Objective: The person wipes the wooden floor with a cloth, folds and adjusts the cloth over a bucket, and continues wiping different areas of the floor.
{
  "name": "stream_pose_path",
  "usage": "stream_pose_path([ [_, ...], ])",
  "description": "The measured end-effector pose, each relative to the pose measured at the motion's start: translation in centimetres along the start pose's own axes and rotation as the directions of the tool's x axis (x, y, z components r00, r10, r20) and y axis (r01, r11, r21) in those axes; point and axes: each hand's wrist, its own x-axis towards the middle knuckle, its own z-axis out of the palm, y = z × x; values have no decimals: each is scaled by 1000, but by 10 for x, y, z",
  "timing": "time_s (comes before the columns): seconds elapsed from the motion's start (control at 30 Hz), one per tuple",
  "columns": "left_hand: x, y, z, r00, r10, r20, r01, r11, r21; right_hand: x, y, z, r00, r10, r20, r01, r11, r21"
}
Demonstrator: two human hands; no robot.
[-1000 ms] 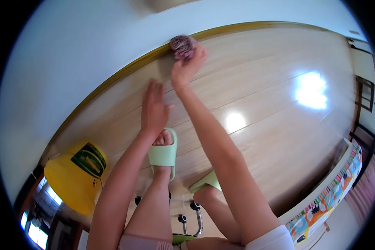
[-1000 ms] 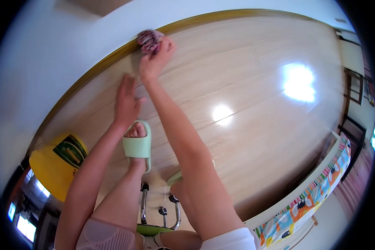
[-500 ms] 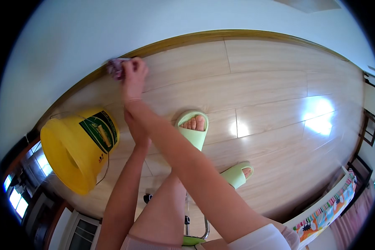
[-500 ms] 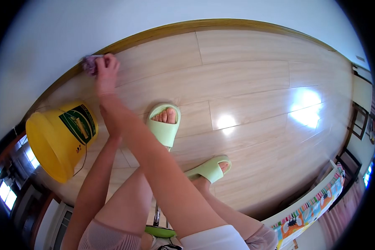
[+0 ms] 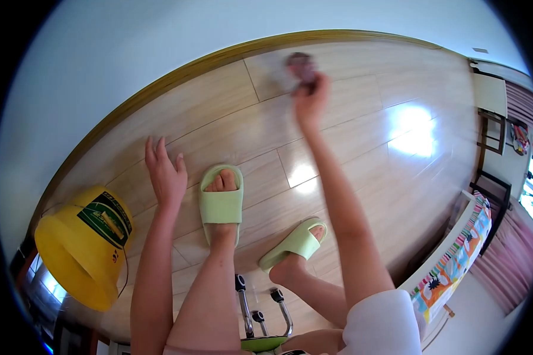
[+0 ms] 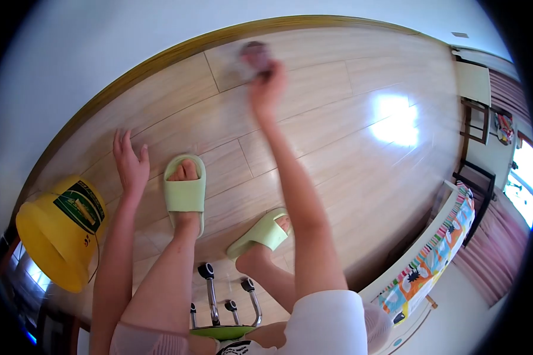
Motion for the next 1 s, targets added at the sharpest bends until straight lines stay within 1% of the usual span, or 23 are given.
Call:
stream_pose_path([
  [0.07,9,3,5,998,55,18,-55,998,-4,68,49,-67,990,-46,-131,19,978,-207],
  [0.1,11,4,6,996,83,30,-83,997,-4,95,54,-91,982,-5,-189,-51,955,-291],
  [0.17,16,4,8,995,74,71,-75,997,7,140,72,-118,958,83,-274,-213,846,-489],
  [0.2,19,6,9,994,70,89,-72,997,15,157,84,-125,961,48,-271,-185,843,-506],
  [0.27,21,12,6,990,23,140,-33,997,65,174,88,-119,940,238,-245,-337,753,-565],
  [0.3,23,15,5,987,-2,161,-12,996,90,172,71,-109,925,303,-230,-380,733,-564],
  [0.33,25,16,6,985,4,171,-23,994,111,164,52,-88,906,367,-213,-421,710,-565],
  [0.4,25,19,6,980,13,199,-44,988,150,147,39,-45,937,330,-118,-325,694,-642],
  [0.47,23,14,14,981,31,192,-66,982,178,101,4,-18,997,80,15,-58,823,-565],
  [0.5,22,14,16,981,43,189,-80,978,192,79,-4,-6,995,-7,100,52,892,-449],
  [0.53,25,17,16,979,12,205,-56,977,208,56,-28,8,979,63,192,29,895,-445],
  [0.57,29,22,18,975,-19,220,-31,974,223,28,-41,25,958,38,284,63,939,-338],
  [0.6,29,26,17,970,-50,240,-10,971,240,1,-73,37,930,53,364,51,961,-270],
  [0.63,30,28,16,969,-37,244,-25,969,244,-26,-86,58,898,16,440,125,949,-290],
  [0.67,31,28,16,970,-25,243,-37,968,250,-49,-88,79,861,-130,492,212,970,-115],
  [0.7,32,26,16,969,-15,247,-51,965,258,-73,-108,96,876,-144,461,225,966,-127],
  [0.73,35,21,21,967,33,253,-107,953,282,-88,-126,107,888,-156,432,236,962,-135],
  [0.8,40,15,25,956,115,270,-206,919,335,-99,-139,115,849,-168,501,241,967,-86],
  [0.83,37,15,20,962,75,262,-156,939,306,-104,-143,118,826,-175,536,243,968,-58],
  [0.9,32,24,13,969,-5,245,-54,970,236,-87,-119,112,821,-287,494,287,955,77],
  [0.93,32,24,14,971,2,239,-62,968,242,-70,-102,101,817,-343,464,313,939,142],
  [0.97,31,22,14,972,6,234,-66,966,249,-40,-97,70,813,-354,462,314,935,164],
  [1.0,29,21,13,973,8,232,-69,964,258,-18,-68,49,853,-361,376,353,931,93],
])
